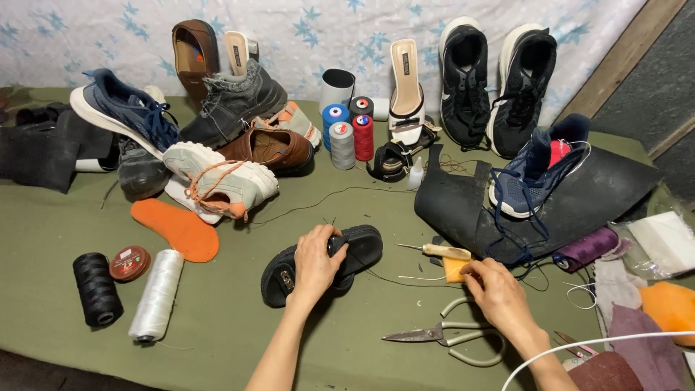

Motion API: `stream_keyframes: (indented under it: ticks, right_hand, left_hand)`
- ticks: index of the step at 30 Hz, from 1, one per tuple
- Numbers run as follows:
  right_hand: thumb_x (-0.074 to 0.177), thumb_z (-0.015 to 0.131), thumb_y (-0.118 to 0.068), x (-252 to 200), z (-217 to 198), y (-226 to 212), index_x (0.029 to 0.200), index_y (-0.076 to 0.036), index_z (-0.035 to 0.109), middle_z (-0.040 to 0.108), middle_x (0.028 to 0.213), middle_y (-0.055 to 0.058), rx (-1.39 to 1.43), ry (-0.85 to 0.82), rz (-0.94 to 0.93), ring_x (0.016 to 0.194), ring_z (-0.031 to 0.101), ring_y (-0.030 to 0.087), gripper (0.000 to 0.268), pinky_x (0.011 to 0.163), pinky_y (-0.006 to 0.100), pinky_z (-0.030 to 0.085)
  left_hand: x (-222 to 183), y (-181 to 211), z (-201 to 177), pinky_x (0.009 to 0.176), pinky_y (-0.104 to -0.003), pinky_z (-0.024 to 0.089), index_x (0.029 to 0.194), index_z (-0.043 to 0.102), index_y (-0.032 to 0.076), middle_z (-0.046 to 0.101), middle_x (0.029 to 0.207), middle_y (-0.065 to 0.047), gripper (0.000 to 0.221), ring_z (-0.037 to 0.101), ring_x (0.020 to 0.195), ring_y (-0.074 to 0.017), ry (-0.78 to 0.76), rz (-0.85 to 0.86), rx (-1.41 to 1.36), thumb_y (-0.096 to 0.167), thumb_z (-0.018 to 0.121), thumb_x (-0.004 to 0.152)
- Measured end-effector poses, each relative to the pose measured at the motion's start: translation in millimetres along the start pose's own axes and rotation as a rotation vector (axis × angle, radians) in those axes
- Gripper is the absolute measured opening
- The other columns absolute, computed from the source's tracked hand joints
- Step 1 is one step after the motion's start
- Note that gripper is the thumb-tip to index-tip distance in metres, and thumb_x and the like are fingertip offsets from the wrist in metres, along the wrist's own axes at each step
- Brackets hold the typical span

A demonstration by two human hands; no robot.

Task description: Hand-sewing the sole of a black sandal to repair it on a workbench.

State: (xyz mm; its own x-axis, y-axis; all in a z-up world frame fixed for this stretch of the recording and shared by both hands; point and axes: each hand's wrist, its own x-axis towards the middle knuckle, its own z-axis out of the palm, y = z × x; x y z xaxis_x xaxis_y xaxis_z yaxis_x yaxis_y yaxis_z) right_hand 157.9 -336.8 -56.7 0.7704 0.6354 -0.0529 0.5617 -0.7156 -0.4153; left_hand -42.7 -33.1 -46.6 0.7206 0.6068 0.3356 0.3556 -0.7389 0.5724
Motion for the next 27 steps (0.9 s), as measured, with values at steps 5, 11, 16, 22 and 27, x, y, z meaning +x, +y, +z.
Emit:
stream_keyframes:
  ticks: [5,11,16,22,27]
  right_hand:
    - [0.095,0.065,-0.028,1.7,4.6,-21.9,0.101,-0.020,0.074,0.071,0.108,-0.002,0.132,-0.020,-0.106,0.102,0.069,0.022,0.014,0.084,0.039,0.053]
    - [0.095,0.065,-0.027,2.5,20.2,-50.8,0.098,-0.018,0.075,0.075,0.098,-0.002,0.195,-0.088,-0.215,0.099,0.071,0.019,0.014,0.089,0.035,0.052]
    - [0.097,0.061,-0.031,3.2,43.9,-57.5,0.108,-0.021,0.070,0.066,0.101,-0.001,0.073,-0.201,-0.194,0.106,0.064,0.020,0.017,0.085,0.040,0.052]
    - [0.097,0.061,-0.031,-8.3,40.1,-51.2,0.112,-0.021,0.068,0.064,0.105,0.002,-0.009,-0.216,-0.185,0.102,0.065,0.026,0.019,0.077,0.044,0.053]
    - [0.097,0.063,-0.032,-7.2,39.5,-46.0,0.096,-0.021,0.064,0.060,0.094,-0.001,-0.052,-0.232,-0.169,0.091,0.064,0.023,0.011,0.070,0.042,0.051]
  left_hand:
    - [-2.1,2.9,-0.7,0.090,-0.042,0.045,0.103,0.065,0.013,0.068,0.101,-0.003,0.022,0.063,0.089,-0.0300,0.003,-0.007,-0.005,0.024,0.076,0.088]
    - [-5.1,9.5,-8.8,0.086,-0.043,0.047,0.114,0.060,0.013,0.062,0.116,-0.006,0.042,0.061,0.091,-0.0341,-0.046,-0.020,-0.006,0.011,0.081,0.078]
    - [-7.9,14.1,-14.7,0.090,-0.045,0.048,0.118,0.058,0.010,0.059,0.120,-0.008,0.042,0.062,0.095,-0.0341,-0.039,-0.017,-0.041,0.011,0.080,0.082]
    - [-8.4,7.3,-5.2,0.091,-0.044,0.046,0.106,0.064,0.011,0.060,0.107,-0.005,0.030,0.063,0.092,-0.0294,0.003,0.042,-0.053,0.031,0.077,0.088]
    - [-8.9,8.2,-3.2,0.085,-0.046,0.050,0.108,0.064,0.011,0.062,0.110,-0.006,0.026,0.062,0.090,-0.0334,0.052,0.051,-0.019,0.022,0.077,0.088]
